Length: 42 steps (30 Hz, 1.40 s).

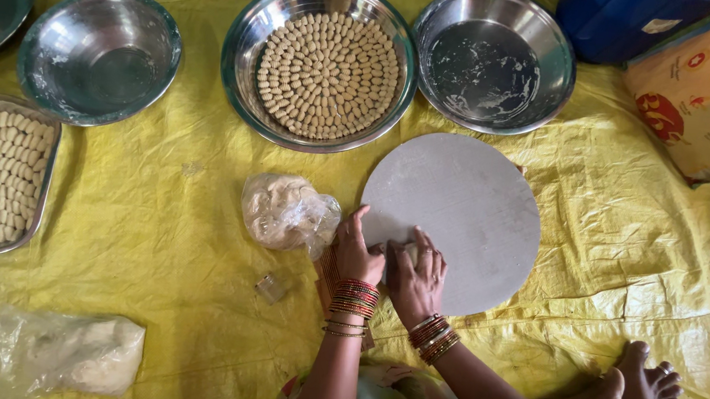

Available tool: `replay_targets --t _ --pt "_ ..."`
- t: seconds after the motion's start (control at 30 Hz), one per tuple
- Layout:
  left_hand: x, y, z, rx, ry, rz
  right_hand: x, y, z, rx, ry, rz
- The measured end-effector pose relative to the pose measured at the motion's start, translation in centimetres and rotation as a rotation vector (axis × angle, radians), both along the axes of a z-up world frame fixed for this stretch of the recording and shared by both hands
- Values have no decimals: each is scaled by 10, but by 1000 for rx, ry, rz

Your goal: The person sits on the floor and shapes dough into small balls, then uses a wooden ridged tool to press and cut the dough into ridged snack pieces. The finished pieces are placed into a metal bowl.

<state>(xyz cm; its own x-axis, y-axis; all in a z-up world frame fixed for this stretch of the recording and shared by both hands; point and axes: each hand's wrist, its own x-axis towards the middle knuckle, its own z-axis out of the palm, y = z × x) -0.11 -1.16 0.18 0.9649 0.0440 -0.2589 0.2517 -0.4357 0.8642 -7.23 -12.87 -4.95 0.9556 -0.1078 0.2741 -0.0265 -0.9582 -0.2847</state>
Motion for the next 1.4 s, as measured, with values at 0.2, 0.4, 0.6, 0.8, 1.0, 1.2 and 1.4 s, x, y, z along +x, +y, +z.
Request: replay_targets --t 0.2,0.4,0.6,0.8,1.0,1.2,1.4 --pt "0 3 -10 44 -54 -33 29 1 19 -94 62 88" --pt "1 -1 -26 68 -42 -31 71 -12 28 24 109 119" --pt "1 -1 -28 59 -23 -28 82 -32 14 135 250 217" --pt "-1 2 -20 -8 24 -25 72 -50 -14 467 3 149" --pt "2 5 -8 5 -34 -29 67 -56 36 881 50 -115" --pt "4 4 -3 37 243 -57 45 -66 127 401 -274 110" --pt "1 4 -18 -1 -48 -50 21 -56 79 -275 132 112"
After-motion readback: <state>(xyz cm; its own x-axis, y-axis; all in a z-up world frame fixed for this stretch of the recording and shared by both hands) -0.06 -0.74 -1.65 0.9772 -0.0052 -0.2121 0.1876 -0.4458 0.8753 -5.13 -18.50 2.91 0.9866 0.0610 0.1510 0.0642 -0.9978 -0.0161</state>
